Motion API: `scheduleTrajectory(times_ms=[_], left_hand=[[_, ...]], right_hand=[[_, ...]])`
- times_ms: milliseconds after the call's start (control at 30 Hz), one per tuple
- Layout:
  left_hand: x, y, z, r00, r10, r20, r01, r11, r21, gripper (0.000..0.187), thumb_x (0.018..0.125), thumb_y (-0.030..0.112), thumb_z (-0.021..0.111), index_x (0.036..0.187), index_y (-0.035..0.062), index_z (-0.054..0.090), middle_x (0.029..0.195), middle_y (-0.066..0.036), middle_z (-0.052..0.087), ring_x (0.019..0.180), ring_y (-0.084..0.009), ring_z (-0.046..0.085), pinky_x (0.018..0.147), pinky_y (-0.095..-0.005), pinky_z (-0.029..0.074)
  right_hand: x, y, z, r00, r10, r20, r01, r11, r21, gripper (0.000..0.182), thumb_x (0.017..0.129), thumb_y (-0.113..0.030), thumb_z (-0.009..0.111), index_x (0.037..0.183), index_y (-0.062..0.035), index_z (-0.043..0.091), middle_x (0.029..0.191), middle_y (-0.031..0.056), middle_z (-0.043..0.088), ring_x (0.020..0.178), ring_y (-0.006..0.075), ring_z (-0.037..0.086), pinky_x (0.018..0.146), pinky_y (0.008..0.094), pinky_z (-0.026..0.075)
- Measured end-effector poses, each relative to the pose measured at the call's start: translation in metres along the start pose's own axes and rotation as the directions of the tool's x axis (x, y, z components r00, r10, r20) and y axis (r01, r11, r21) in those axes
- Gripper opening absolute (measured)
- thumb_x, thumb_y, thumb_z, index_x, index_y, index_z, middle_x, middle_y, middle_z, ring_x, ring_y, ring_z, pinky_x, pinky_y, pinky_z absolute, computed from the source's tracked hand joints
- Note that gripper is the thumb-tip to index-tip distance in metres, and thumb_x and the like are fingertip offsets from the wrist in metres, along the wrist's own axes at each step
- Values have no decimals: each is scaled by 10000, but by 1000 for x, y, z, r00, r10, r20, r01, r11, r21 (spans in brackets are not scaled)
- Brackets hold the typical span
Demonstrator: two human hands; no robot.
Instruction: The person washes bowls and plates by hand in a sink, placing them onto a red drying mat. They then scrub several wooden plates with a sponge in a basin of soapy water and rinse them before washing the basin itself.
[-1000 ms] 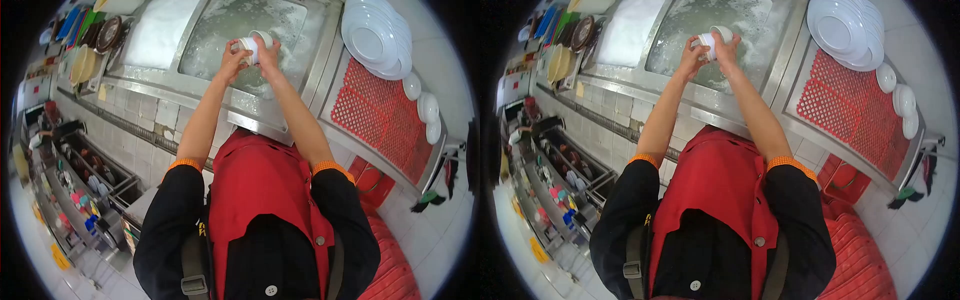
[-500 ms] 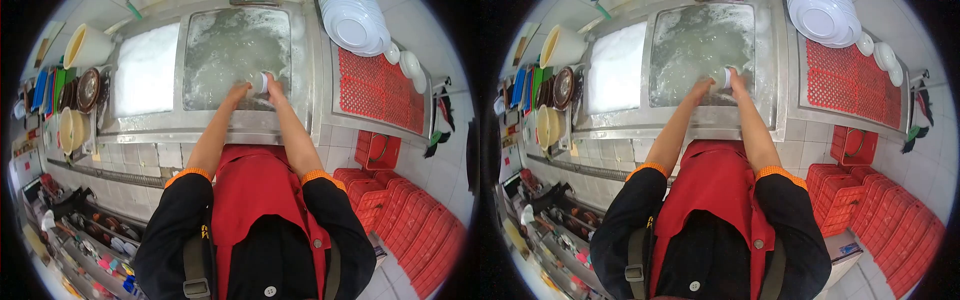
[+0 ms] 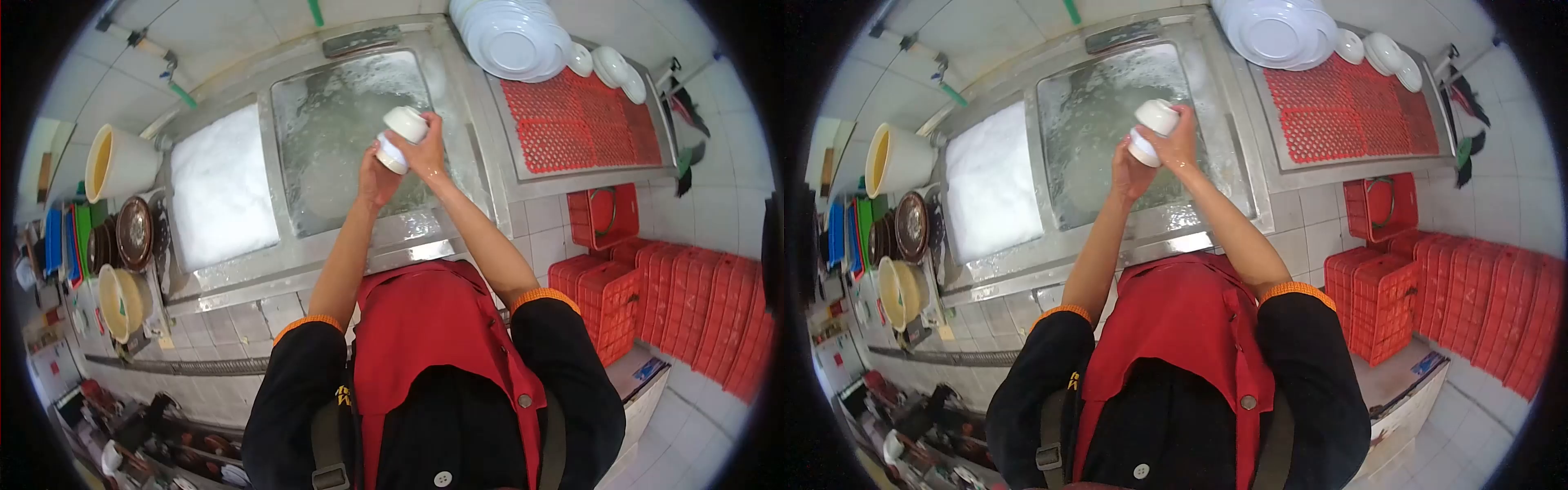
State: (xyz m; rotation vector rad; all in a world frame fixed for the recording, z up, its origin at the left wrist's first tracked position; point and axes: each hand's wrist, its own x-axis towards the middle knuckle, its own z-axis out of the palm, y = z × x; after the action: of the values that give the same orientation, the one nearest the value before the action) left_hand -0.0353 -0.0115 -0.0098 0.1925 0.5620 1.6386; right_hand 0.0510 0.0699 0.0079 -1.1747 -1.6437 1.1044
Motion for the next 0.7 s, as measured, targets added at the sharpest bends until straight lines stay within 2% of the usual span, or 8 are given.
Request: scheduleTrajectory(times_ms=[100,200,233,300,400,500,633,700], left_hand=[[6,5,2,998,-1,-64,4,999,36,562,898,446,492,1348,117,416,1333,-73,495,1246,-239,461,1032,-462,354],[4,13,22,999,-20,-40,19,1000,-25,557,911,435,482,1357,111,405,1348,-79,478,1255,-239,449,1046,-444,346],[3,14,25,999,-14,-36,13,999,-36,548,916,432,475,1354,109,407,1347,-81,477,1248,-237,455,1039,-435,355],[3,9,22,996,21,-84,-24,999,-43,567,918,467,461,1362,119,403,1355,-75,469,1251,-240,449,1039,-441,353],[3,7,27,994,21,-110,-32,994,-103,599,919,523,437,1369,129,400,1363,-71,461,1255,-247,443,1040,-451,351],[-1,-1,42,990,39,-138,-50,996,-77,634,926,577,407,1374,129,397,1377,-86,447,1250,-249,447,1030,-451,362],[12,-28,55,993,5,-121,-1,999,33,655,936,594,369,1379,112,392,1365,-94,461,1238,-248,461,1020,-433,377],[22,-50,71,993,-59,-99,71,990,125,674,937,608,344,1381,104,392,1352,-96,477,1232,-249,469,1018,-423,383]], right_hand=[[4,-26,-7,1000,-19,10,18,1000,23,795,597,-338,869,1142,-13,391,1096,191,494,1030,301,513,882,396,431],[11,-39,-12,996,50,-80,-30,971,236,807,585,-334,876,1134,-25,373,1056,174,494,995,292,506,862,390,438],[14,-43,-15,998,29,-55,-17,979,203,804,581,-324,874,1139,-38,370,1080,181,469,1005,308,511,869,403,438],[13,-54,-30,953,-240,186,257,964,-74,776,612,-294,861,1154,-43,367,1113,186,469,1062,314,498,900,400,430],[9,-52,-29,940,-231,251,249,968,-39,775,590,-300,862,1148,-47,388,1114,194,460,1088,345,479,924,415,411],[10,-41,-39,980,-49,191,47,999,17,796,577,-315,867,1156,-54,388,1138,195,447,1087,341,483,915,415,418],[7,-17,-88,878,-143,457,151,988,18,890,559,-377,870,1204,-62,344,1187,208,415,1123,388,460,944,418,405],[15,0,-121,874,-183,451,203,979,5,940,543,-370,882,1231,-49,329,1199,215,414,1135,356,462,960,398,396]])
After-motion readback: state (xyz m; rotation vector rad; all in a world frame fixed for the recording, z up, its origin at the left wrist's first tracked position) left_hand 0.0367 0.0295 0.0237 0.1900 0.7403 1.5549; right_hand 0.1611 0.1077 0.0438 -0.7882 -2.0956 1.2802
